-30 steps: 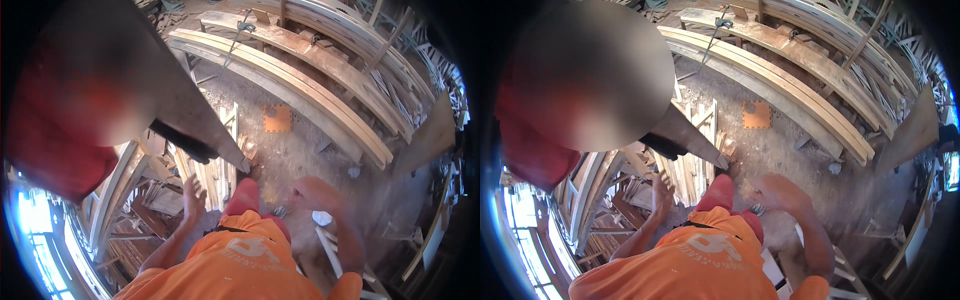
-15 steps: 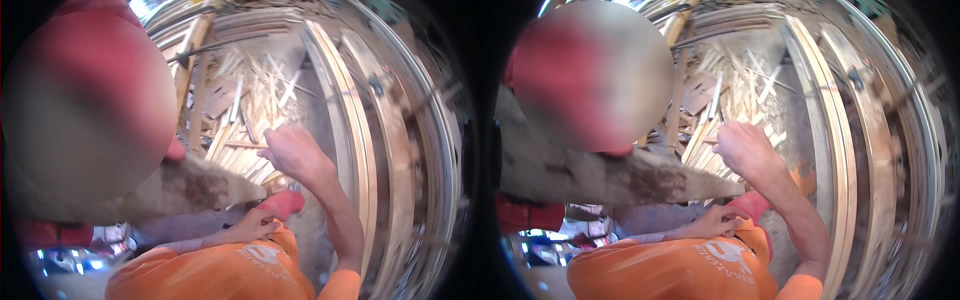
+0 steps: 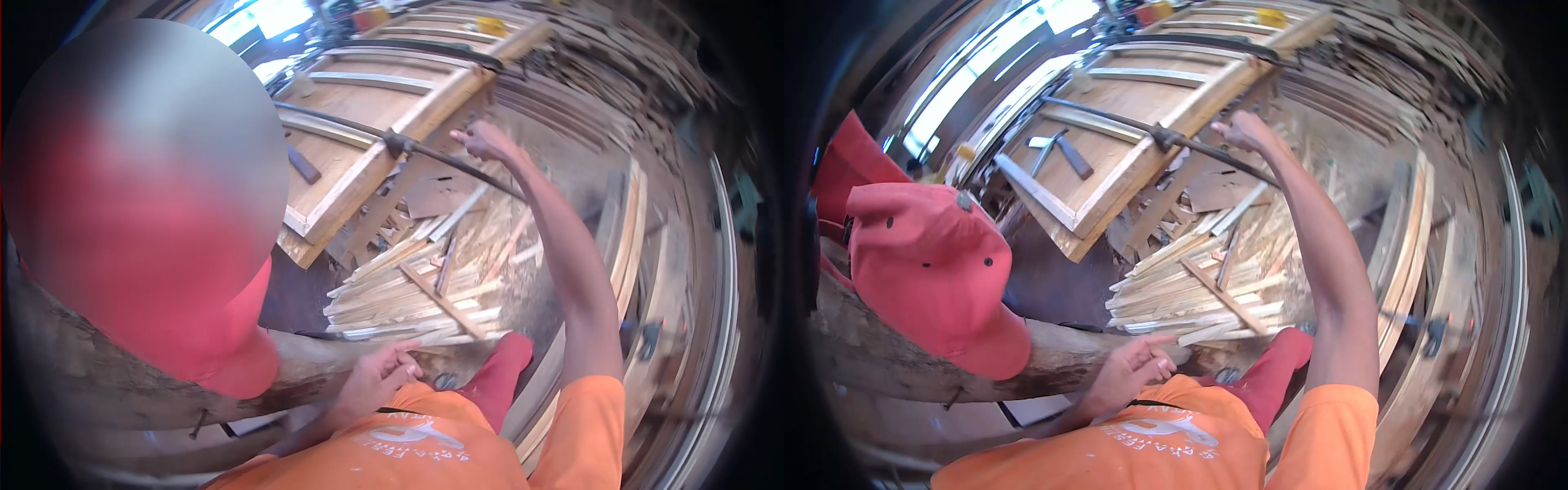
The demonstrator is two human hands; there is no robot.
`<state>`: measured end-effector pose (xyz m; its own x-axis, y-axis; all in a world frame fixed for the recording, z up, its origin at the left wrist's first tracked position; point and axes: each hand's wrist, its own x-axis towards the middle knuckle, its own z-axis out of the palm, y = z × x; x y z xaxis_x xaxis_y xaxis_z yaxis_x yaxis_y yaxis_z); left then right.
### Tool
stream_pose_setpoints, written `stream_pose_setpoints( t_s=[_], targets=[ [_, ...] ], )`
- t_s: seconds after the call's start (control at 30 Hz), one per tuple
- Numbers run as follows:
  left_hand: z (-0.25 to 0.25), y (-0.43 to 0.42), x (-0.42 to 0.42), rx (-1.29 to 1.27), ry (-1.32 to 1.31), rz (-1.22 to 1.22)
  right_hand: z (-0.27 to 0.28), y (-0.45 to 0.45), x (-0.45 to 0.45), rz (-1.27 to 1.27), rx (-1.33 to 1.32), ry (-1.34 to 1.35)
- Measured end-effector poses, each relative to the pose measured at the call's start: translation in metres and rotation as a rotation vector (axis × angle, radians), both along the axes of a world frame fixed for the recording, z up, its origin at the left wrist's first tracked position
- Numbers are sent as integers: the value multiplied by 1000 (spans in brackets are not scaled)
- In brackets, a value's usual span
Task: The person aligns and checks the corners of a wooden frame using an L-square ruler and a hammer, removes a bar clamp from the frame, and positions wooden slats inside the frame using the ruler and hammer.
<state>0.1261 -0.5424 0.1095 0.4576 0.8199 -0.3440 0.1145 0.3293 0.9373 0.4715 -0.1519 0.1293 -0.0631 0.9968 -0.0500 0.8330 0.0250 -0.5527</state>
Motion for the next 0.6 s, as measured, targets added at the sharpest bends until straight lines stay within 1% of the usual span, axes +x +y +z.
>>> stream_pose_setpoints(
  t_s=[0.03, 0.07, 0.1, 0.13, 0.17, 0.2, 0.23, 0.27, 0.3, 0.37, 0.4, 0.43, 0.47, 0.5, 0.53, 0.57, 0.6],
  targets=[
    [15, 16, 15, 52, -2, 73, -16, 25, -1, 59, -32, 1],
    [31, 34, 31, 216, 13, 126, -28, 45, -3, 108, -63, 65],
    [48, 55, 46, 383, 37, 183, -39, 67, -7, 138, -109, 28],
    [72, 78, 65, 549, 88, 239, -57, 93, -9, 168, -97, 55],
    [92, 104, 83, 712, 148, 299, -64, 101, -14, 231, 6, 71],
    [106, 137, 99, 859, 222, 343, -83, 132, -13, 406, -6, 106],
    [118, 173, 113, 1001, 305, 391, -87, 130, -19, 460, 2, 320],
    [122, 213, 123, 1163, 575, 465, -94, 135, -23, 395, -225, 407],
    [117, 257, 132, 1298, 867, 525, -95, 134, -33, 469, -431, 637],
    [51, 350, 141, 1135, 1456, 574, -116, 143, -44, 618, -452, 602],
    [65, 367, 145, 790, 1390, 369, -123, 142, -46, 541, -636, 719],
    [76, 376, 148, 447, 1279, 158, -121, 144, -49, 585, -741, 825],
    [71, 384, 151, 395, 1309, 136, -115, 145, -45, 613, -844, 929],
    [61, 389, 155, 340, 1325, 106, -107, 150, -40, 608, -882, 921],
    [58, 393, 162, 314, 1390, 138, -102, 156, -35, 629, -1091, 922],
    [60, 397, 165, 306, 1403, 101, -102, 159, -30, 648, -1294, 916],
    [60, 401, 166, 300, 1415, 73, -107, 158, -24, 635, -1330, 895]
  ],
)
